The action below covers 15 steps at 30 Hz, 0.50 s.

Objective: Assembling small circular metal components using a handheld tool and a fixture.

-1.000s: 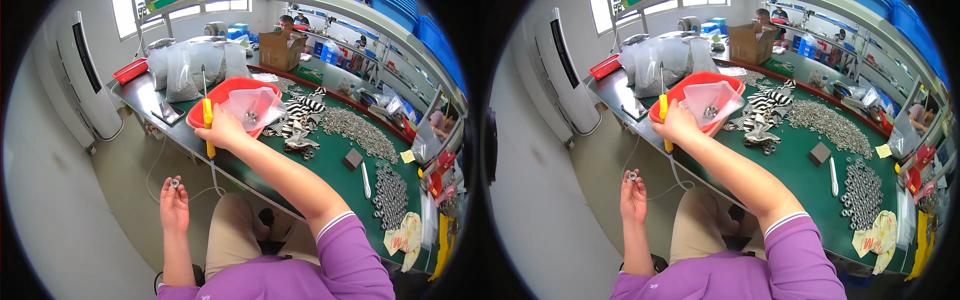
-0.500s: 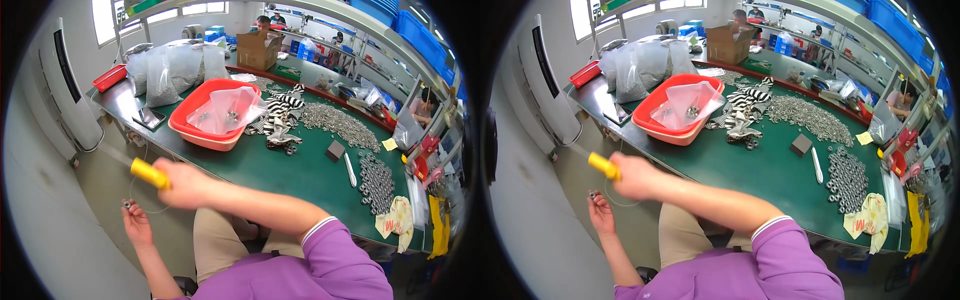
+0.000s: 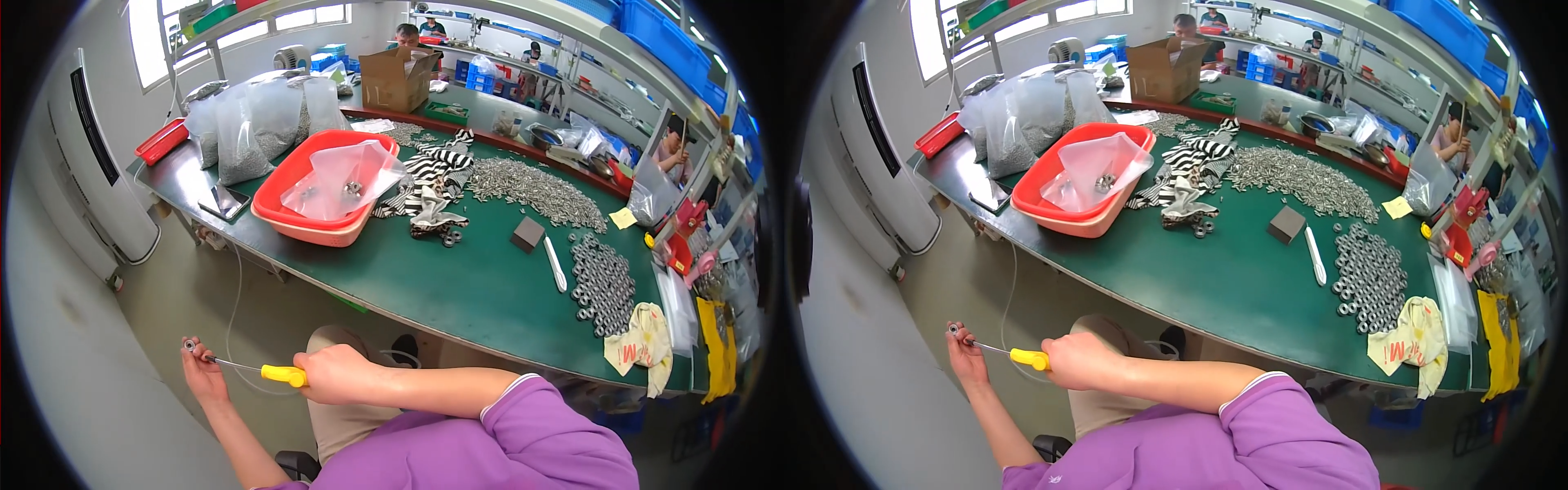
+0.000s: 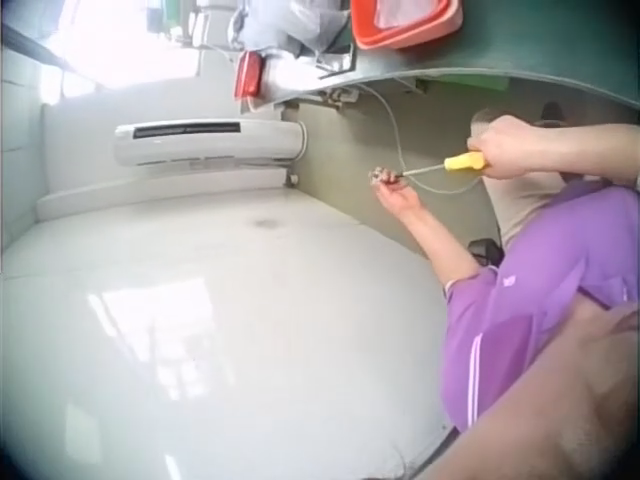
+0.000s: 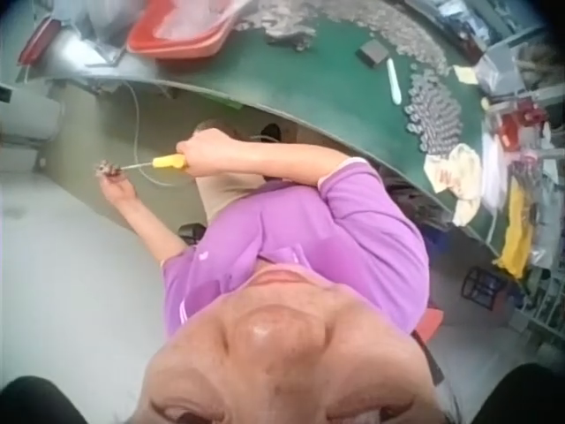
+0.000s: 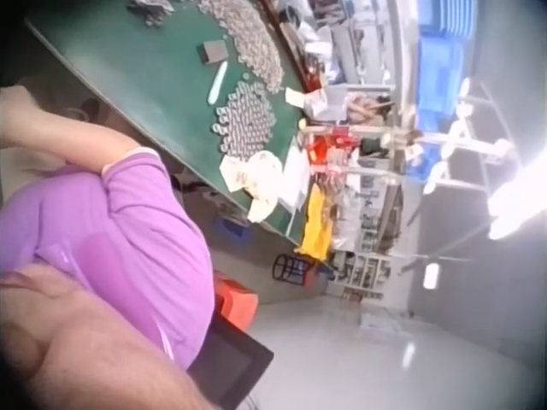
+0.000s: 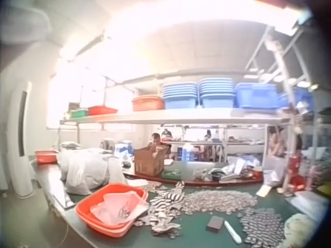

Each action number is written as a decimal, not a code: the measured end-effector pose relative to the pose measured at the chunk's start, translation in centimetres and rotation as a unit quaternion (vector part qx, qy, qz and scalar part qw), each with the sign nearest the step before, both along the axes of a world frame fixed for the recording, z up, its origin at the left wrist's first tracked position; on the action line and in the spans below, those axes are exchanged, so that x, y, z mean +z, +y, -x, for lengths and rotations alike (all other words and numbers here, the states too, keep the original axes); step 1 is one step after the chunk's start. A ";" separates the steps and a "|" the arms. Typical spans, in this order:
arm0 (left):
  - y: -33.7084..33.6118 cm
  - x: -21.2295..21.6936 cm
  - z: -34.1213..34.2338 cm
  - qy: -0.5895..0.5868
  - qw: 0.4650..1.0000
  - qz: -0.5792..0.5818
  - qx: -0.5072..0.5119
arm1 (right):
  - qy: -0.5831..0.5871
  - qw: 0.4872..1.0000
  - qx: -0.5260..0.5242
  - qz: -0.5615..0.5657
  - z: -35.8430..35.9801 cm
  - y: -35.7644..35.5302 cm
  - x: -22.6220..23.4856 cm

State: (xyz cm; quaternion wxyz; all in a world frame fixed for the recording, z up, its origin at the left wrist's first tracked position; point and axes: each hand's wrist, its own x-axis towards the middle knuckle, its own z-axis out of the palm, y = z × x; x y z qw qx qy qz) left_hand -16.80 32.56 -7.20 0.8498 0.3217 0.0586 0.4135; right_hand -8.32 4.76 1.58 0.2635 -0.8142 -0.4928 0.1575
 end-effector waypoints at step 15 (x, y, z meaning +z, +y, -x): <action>-0.6 -1.8 -2.1 0.044 0.999 -0.030 -0.014 | -0.033 0.996 -0.040 -0.072 -1.6 -1.8 -2.6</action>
